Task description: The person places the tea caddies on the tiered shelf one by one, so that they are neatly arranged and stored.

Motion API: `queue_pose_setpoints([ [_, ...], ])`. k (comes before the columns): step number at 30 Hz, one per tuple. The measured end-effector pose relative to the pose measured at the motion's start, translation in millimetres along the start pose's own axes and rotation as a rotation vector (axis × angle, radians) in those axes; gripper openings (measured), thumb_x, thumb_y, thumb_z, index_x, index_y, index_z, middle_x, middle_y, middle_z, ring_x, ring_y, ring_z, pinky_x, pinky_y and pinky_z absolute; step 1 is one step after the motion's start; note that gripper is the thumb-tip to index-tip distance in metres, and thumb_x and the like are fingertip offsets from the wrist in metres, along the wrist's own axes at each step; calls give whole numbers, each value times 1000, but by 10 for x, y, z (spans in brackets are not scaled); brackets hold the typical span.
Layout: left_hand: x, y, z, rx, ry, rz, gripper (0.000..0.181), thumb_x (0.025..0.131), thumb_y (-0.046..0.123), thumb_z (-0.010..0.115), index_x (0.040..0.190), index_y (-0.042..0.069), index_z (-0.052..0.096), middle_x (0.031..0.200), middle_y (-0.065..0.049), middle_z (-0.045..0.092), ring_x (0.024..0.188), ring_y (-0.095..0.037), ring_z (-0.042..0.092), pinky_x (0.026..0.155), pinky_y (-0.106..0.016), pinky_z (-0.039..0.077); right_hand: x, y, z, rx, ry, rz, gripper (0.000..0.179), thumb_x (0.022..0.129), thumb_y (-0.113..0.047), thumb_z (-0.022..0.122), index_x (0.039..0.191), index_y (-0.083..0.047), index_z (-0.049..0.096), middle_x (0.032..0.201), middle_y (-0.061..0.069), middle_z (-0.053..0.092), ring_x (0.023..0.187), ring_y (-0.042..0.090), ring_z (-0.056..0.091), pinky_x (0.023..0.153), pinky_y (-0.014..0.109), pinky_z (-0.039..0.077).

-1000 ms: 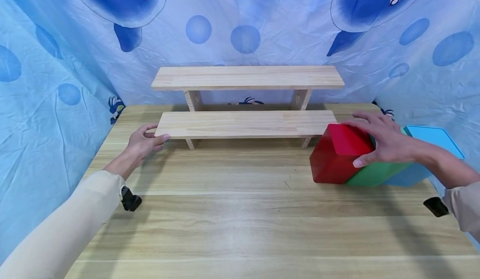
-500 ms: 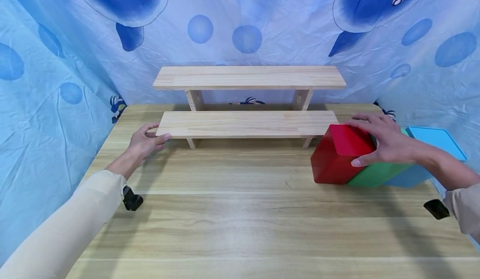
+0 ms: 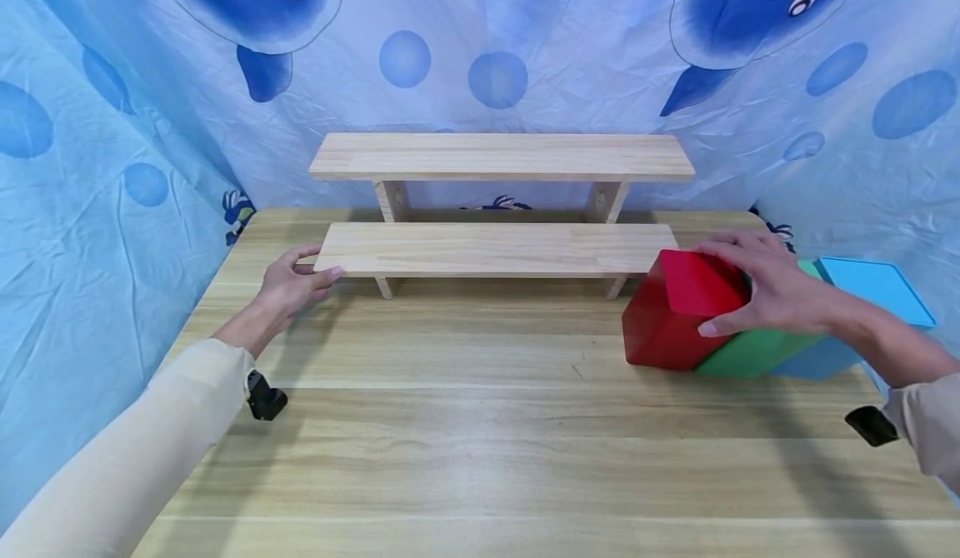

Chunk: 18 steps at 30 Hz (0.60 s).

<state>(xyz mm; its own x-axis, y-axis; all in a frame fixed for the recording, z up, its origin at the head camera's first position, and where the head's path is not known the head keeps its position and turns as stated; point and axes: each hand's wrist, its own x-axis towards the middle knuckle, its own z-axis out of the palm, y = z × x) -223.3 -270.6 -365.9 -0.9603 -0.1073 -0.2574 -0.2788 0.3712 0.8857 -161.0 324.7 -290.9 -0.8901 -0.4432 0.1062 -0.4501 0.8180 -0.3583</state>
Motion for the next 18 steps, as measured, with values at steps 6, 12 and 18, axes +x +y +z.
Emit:
queue_pose_setpoints([
  [6,3,-4,7,-1,-1,0,82,90,32,68,154,11,20,139,-25,36,118,-35,53,99,-44,48,-5,-64,-21,45,23,2,99,53,-22,95,138,-7,46,132,18,43,119,39,33,64,39,48],
  [12,-2,-6,5,-1,-1,-1,82,90,32,68,154,11,20,140,-26,35,119,-37,51,99,-44,48,1,-164,-62,96,15,11,97,56,-20,94,140,-11,45,133,16,41,120,36,31,64,35,49],
  [18,11,-9,-1,9,-3,11,82,90,32,68,153,10,21,134,-22,38,112,-30,57,98,-43,49,41,-322,-83,131,-19,32,102,56,-21,94,143,-14,41,134,15,40,122,37,32,63,28,52],
])
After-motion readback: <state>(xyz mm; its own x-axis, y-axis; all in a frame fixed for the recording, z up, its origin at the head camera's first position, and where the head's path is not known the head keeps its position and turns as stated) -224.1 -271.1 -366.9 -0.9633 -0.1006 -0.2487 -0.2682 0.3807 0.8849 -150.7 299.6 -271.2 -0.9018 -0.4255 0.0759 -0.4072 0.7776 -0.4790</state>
